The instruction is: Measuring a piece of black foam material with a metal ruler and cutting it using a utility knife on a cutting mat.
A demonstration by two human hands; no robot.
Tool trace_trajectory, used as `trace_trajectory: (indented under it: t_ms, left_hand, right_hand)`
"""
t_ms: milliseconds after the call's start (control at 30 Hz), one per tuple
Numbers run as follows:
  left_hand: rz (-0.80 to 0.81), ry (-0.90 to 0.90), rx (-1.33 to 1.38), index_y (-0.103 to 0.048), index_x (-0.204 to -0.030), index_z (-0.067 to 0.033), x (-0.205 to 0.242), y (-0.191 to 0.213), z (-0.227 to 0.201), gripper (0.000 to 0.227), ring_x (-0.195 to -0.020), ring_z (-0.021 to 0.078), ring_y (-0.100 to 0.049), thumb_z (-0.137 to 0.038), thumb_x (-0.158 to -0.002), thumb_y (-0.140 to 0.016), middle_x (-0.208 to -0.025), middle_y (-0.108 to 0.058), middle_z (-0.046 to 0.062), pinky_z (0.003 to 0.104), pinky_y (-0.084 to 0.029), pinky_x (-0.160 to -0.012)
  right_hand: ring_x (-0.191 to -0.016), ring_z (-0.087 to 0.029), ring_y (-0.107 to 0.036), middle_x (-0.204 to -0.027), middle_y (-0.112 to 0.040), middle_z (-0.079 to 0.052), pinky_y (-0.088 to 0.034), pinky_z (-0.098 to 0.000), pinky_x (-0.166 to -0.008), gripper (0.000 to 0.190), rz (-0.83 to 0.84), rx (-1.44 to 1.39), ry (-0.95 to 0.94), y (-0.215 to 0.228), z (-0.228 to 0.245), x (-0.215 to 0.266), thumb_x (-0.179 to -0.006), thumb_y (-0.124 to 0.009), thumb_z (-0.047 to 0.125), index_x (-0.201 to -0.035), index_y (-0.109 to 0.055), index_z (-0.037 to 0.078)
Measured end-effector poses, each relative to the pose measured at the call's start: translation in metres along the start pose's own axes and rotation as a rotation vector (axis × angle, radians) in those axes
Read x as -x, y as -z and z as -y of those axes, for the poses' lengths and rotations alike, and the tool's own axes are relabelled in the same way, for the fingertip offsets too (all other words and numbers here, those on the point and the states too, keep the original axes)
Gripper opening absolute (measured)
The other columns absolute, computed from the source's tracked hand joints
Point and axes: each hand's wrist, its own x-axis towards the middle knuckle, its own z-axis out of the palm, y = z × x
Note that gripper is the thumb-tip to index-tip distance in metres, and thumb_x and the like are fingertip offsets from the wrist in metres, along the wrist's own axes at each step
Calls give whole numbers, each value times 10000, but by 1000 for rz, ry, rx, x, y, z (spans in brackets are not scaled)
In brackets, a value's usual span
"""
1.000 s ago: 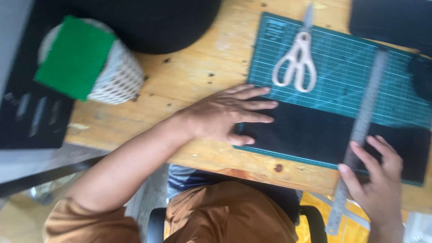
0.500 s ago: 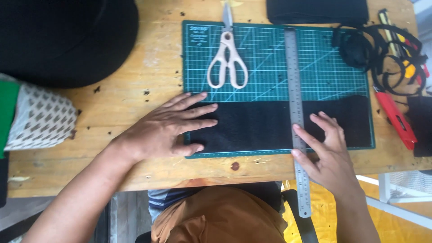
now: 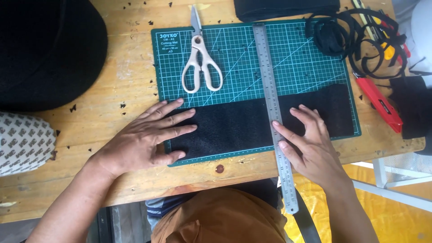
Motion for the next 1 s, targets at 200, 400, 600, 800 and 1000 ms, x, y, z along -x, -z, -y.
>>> trace_trajectory:
  t_ms: [200,400,600,800,1000]
  left_hand:
    - [10,16,-1,-566,-1465,-196,0,1,-1,604,-1579,266,-189,-468,-933,-651,-1642,-393,37,474,-103,-1269]
    - [6,6,-8,-559,-1472,-190,0,0,0,612,-1579,282,-195,-463,-933,-657,-1642,-397,45,487,-117,-1269]
    - [-5,-12,-36,-564,-1469,-192,0,-2,2,613,-1576,289,-211,-453,-926,-677,-1643,-393,40,491,-138,-1269]
    - [-2,-8,-25,-559,-1474,-194,0,-1,1,609,-1577,286,-209,-449,-932,-669,-1645,-392,38,494,-137,-1266]
    - [-2,-10,-35,-562,-1471,-190,0,-1,2,610,-1576,286,-204,-454,-932,-668,-1644,-391,41,483,-128,-1268]
  right_hand:
    - [-1533,-408,-343,-1531,-403,-182,-231,-675,-1277,487,-8,-30,-6,-1,-2,1,-1040,-543,330,-1518,-482,264]
    - [-1525,-340,-364,-1539,-467,-141,-245,-615,-1283,698,-27,-112,-127,1,5,-2,-960,-613,425,-1528,-439,59]
    - [-1531,-371,-352,-1521,-430,-166,-245,-640,-1286,477,-13,-18,-56,-2,0,0,-1019,-574,336,-1485,-540,242]
    - [-1530,-377,-353,-1515,-422,-173,-251,-662,-1278,512,-22,6,-31,-2,1,0,-1036,-545,353,-1529,-478,229]
    - [-1527,-393,-353,-1516,-421,-182,-251,-673,-1273,462,-18,29,-20,-4,1,0,-1048,-526,347,-1504,-501,283]
